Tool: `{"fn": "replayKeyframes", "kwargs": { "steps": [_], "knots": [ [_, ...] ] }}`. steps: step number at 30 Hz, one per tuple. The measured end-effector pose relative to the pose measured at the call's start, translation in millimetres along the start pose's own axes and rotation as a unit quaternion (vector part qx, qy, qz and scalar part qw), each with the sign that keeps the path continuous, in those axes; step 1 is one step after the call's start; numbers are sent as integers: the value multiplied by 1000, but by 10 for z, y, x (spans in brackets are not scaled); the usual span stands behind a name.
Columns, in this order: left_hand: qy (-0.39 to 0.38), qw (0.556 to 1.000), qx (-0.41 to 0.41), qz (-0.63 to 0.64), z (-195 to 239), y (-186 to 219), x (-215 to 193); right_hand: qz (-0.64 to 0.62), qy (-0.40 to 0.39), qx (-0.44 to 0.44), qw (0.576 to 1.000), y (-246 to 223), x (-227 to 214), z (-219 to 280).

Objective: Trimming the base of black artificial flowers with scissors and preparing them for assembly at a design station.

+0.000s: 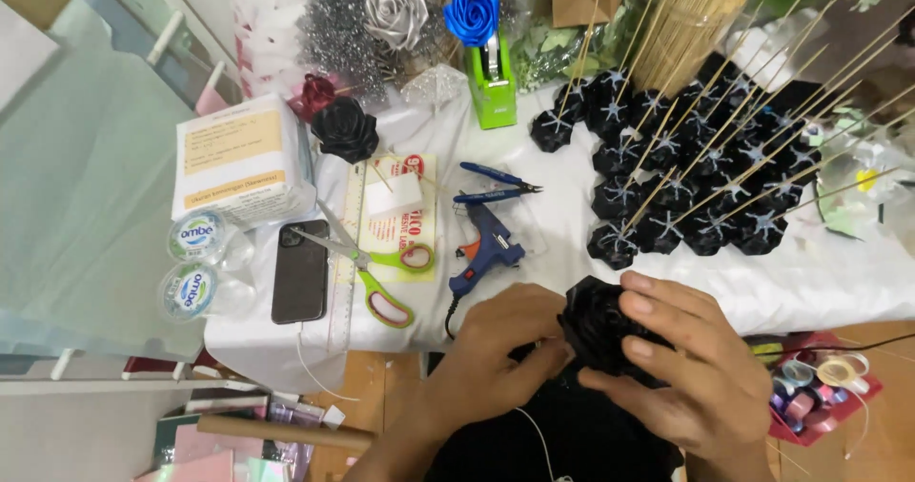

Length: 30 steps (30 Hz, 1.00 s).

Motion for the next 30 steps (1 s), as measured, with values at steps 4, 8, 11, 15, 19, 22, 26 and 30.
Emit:
{"fn": "replayKeyframes", "kwargs": {
  "steps": [4,8,11,15,19,22,26,30],
  "knots": [
    [5,991,-90,103,24,-69,137,-12,28,-16,999,-96,-95,-171],
    [-15,978,-132,162,91,-174,218,45,-40,-95,994,-1,-145,145],
    [59,965,-131,220,101,-257,147,51,25,-96,994,24,-93,289],
    [105,982,-69,138,73,-273,57,9,142,18,990,8,-273,304],
    [178,964,-143,138,87,-303,45,8,149,68,986,62,-137,260],
    [203,926,-182,262,148,-360,139,20,130,116,984,23,-34,127],
    [220,923,-196,247,186,-402,152,34,132,131,982,32,34,58],
    [219,946,-177,161,136,-278,124,75,130,134,980,-11,67,-58]
  ]
}}
Point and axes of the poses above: each hand's wrist, its own z-axis away from the middle knuckle, its own x-axis out of the palm, y = z × x, the point moved 6 cm from there along -z, towards the middle knuckle, and after that the axes turned 3 degrees about y, right-handed, at the moved point
